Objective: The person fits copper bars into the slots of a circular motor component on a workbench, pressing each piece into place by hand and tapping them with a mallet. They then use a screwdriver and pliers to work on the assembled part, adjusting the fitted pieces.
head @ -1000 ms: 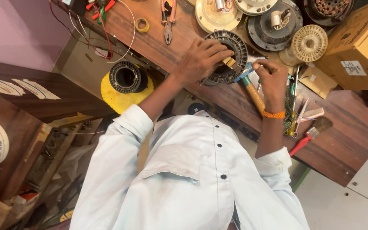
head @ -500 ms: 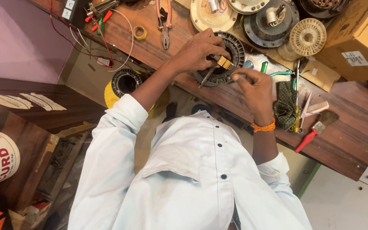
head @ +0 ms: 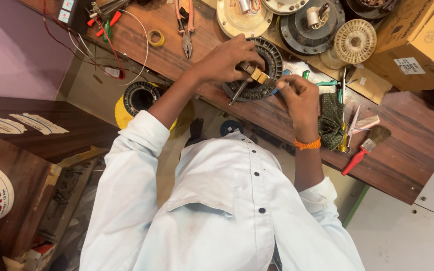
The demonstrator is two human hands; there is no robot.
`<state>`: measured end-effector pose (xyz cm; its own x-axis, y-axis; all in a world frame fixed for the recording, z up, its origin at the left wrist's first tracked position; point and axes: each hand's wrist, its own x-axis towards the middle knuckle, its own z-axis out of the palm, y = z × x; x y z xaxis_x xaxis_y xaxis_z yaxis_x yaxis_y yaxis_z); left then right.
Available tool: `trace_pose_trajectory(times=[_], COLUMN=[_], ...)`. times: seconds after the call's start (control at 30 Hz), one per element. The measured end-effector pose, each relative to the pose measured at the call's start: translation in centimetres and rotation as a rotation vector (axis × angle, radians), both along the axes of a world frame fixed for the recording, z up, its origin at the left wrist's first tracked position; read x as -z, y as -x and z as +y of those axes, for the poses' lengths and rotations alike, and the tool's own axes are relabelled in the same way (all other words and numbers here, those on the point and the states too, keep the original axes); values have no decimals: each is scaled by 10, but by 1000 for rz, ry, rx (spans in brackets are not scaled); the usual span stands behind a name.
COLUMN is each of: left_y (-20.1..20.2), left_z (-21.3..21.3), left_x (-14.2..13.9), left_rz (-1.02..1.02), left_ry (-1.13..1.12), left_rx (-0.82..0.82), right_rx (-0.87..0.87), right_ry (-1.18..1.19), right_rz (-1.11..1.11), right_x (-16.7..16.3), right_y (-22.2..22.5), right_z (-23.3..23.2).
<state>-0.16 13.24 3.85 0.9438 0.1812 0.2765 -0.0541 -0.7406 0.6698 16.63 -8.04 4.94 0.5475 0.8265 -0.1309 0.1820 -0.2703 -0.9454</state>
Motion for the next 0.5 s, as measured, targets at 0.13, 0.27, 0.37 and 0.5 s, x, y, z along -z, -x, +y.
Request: trace_pose_trajectory(times=[0.13,0.27,0.37,0.5], left_y=[-7,-18,-18,5], left_z=[13,26,27,-3], left_x=[-3,-11,-12,-4], left_rz=[58,158,209,-65], left_ry=[68,258,333,-90], left_rx=[140,250,219,-153], right_rx=[-105,-217,-266,-342], right_ry=[3,-168,-356,-252], right_rz=[-244,-497,-785,-861], right_x=[-8,3,21,31], right_y=[13,28,45,57], right_z=[-9,-6,-1,-1])
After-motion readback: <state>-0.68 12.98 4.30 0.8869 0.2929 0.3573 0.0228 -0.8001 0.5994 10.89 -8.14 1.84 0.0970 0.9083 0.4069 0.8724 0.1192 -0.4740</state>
